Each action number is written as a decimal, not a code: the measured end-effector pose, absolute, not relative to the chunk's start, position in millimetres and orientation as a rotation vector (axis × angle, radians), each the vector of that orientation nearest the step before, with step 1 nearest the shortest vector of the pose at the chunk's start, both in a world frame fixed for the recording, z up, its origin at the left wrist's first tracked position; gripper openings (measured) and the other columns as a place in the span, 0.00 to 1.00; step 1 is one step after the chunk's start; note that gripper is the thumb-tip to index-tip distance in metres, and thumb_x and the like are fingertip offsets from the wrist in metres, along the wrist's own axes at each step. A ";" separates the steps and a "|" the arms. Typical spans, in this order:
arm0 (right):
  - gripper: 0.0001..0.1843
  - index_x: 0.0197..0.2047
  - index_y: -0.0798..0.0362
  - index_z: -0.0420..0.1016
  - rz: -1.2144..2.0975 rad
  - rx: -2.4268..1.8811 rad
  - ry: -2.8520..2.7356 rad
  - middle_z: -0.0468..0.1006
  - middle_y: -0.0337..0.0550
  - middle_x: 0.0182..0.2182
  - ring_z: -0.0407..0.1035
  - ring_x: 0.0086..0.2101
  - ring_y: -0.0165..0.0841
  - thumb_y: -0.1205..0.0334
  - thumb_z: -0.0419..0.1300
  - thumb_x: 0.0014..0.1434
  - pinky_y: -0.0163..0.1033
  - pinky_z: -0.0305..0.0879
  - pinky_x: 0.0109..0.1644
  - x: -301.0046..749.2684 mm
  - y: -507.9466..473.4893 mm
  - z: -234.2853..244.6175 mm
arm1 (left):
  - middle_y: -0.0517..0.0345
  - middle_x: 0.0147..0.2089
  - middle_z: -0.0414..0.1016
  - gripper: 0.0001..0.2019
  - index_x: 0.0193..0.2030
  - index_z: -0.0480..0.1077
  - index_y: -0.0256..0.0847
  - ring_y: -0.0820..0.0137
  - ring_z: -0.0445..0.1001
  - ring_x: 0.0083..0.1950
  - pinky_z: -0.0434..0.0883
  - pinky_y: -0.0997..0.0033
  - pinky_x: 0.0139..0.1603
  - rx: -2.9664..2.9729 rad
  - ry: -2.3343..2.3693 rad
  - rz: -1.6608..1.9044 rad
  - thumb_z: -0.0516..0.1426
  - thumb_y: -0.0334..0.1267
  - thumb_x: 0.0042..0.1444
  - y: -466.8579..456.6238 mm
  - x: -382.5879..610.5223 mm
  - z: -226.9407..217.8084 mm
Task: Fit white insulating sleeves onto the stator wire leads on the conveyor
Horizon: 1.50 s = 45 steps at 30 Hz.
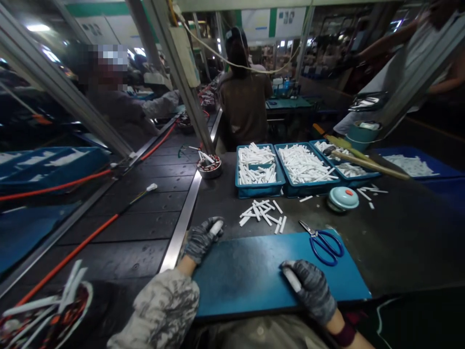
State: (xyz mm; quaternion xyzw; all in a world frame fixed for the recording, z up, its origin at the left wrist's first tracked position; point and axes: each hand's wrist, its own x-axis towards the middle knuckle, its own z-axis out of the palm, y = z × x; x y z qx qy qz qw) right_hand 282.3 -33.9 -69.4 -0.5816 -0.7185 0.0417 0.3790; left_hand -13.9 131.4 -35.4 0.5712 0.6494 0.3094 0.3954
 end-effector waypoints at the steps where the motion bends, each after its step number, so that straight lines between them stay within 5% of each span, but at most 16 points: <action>1: 0.19 0.41 0.50 0.83 0.117 -1.493 -1.831 0.87 0.44 0.33 0.83 0.33 0.34 0.53 0.53 0.74 0.35 0.78 0.41 282.5 -34.2 -69.6 | 0.55 0.36 0.86 0.20 0.48 0.81 0.44 0.64 0.83 0.36 0.78 0.69 0.39 1.484 1.641 0.734 0.61 0.53 0.55 132.1 -13.1 -35.3; 5: 0.19 0.42 0.50 0.83 0.132 -1.507 -1.852 0.87 0.45 0.34 0.83 0.34 0.35 0.54 0.52 0.74 0.35 0.79 0.41 283.1 -36.2 -69.5 | 0.61 0.42 0.87 0.10 0.44 0.82 0.52 0.64 0.84 0.46 0.77 0.69 0.51 1.725 1.731 0.540 0.63 0.44 0.55 135.1 -7.7 -29.2; 17: 0.17 0.41 0.49 0.82 0.137 -1.482 -1.831 0.87 0.42 0.32 0.83 0.32 0.33 0.55 0.53 0.74 0.33 0.79 0.40 282.6 -34.9 -70.3 | 0.63 0.47 0.86 0.10 0.47 0.83 0.54 0.63 0.84 0.51 0.77 0.68 0.55 1.825 1.804 0.399 0.62 0.42 0.60 133.9 -5.9 -22.1; 45: 0.17 0.42 0.48 0.83 0.133 -1.515 -1.838 0.87 0.43 0.34 0.83 0.34 0.34 0.56 0.54 0.73 0.35 0.79 0.42 284.1 -36.3 -74.7 | 0.63 0.44 0.87 0.10 0.44 0.82 0.53 0.65 0.85 0.46 0.77 0.69 0.52 1.783 1.738 0.504 0.62 0.43 0.57 135.8 -6.7 -29.7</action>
